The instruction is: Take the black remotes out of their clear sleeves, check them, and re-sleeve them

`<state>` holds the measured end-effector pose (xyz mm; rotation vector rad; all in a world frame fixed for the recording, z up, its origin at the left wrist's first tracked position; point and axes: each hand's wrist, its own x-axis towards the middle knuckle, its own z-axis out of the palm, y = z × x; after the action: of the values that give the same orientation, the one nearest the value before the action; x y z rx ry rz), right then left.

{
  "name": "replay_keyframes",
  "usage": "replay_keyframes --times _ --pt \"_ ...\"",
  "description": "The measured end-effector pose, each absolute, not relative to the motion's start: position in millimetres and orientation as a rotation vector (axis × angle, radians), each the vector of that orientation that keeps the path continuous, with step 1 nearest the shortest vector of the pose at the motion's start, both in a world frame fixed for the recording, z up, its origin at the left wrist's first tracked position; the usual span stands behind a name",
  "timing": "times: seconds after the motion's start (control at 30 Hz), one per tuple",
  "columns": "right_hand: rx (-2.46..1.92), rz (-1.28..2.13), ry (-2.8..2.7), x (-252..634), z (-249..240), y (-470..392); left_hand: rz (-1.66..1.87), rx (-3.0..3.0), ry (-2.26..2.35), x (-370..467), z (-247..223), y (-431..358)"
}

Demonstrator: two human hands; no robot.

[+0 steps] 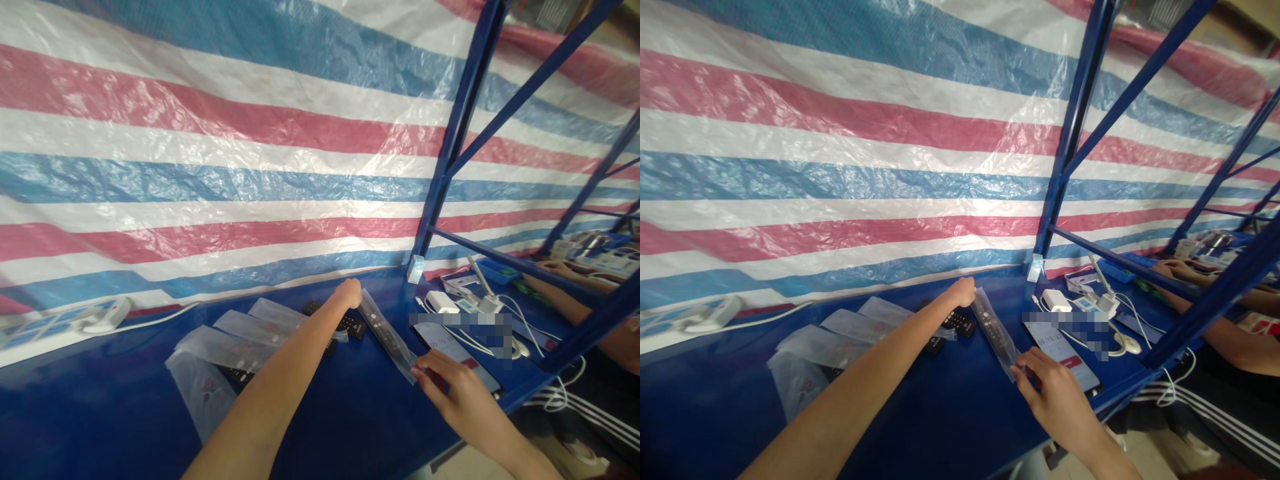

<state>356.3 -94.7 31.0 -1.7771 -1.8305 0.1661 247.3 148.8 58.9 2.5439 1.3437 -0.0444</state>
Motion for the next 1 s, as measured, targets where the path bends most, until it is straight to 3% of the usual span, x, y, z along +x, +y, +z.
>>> replay_keyframes --times 0.2,0.33,0.77,1.0 --pt "-1.789 0.175 -1.804 359 27 -99 -0.079 2.575 1.349 246 62 144" --pt "-1.790 0.155 -1.774 362 26 -102 0.102 2.696 1.342 237 75 128" --pt "-1.974 0.051 -1.618 365 15 -107 0.734 2.894 1.030 219 154 78" --pt "-2.065 0.173 -1.558 362 15 -89 0.868 2.907 0.847 215 197 45"
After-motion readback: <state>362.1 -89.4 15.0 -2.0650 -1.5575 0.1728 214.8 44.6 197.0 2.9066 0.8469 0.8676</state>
